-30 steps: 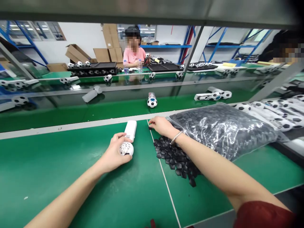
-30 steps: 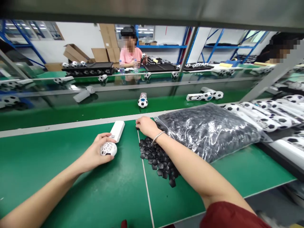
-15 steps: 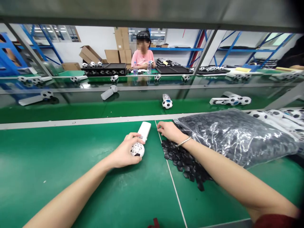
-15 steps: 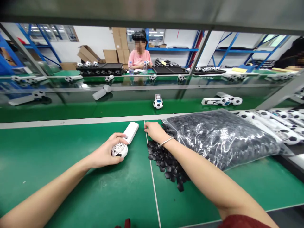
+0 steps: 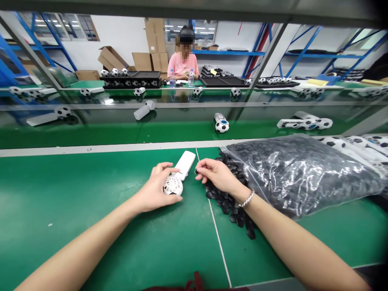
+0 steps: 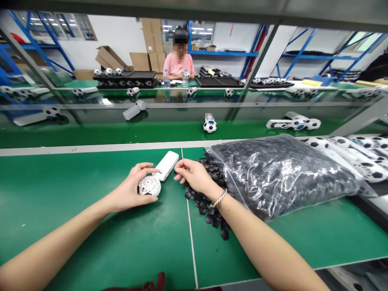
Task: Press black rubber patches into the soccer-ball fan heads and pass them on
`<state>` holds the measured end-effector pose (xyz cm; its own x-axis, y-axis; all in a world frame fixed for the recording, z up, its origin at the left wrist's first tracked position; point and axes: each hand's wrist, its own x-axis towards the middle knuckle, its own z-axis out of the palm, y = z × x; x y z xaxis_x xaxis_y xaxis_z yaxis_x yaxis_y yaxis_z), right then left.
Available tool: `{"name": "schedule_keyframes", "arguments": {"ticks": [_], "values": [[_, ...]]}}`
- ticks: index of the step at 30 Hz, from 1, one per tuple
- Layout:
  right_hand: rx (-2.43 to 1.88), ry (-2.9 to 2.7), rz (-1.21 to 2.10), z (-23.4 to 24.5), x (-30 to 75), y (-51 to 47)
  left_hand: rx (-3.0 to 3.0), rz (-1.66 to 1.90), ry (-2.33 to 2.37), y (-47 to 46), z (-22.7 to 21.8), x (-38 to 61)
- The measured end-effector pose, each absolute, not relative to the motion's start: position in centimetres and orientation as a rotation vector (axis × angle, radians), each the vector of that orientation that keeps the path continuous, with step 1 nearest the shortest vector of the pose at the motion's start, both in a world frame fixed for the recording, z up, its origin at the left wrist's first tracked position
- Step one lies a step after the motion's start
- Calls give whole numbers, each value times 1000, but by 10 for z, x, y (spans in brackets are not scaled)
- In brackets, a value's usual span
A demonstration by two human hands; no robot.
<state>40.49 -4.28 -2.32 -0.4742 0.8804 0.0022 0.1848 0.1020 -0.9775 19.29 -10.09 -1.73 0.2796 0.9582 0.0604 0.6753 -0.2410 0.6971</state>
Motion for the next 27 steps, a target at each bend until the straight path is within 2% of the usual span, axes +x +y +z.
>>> {"name": "schedule_keyframes", "arguments": {"ticks": [4,8,11,18,23,27], "values": [[-929,-1680,1302,-10,402,-59,1998,816,1592,-106,-2,207],[-845,-1780,1108,-4,399,-75,2002,766,1470,-112,9,219],[-836,-1827,1115,-6,398,-78,2059,729,1450,-116,9,221],[-948,-2179,941,-17,399,-66,2112,538,1695,-114,-4,202],[-1011,-2062,1079,-27,397,-63,1991,468,1408,-104,-16,194],[-980,-2081,1003,-24,395,-67,2025,474,1235,-98,-14,192]]}}
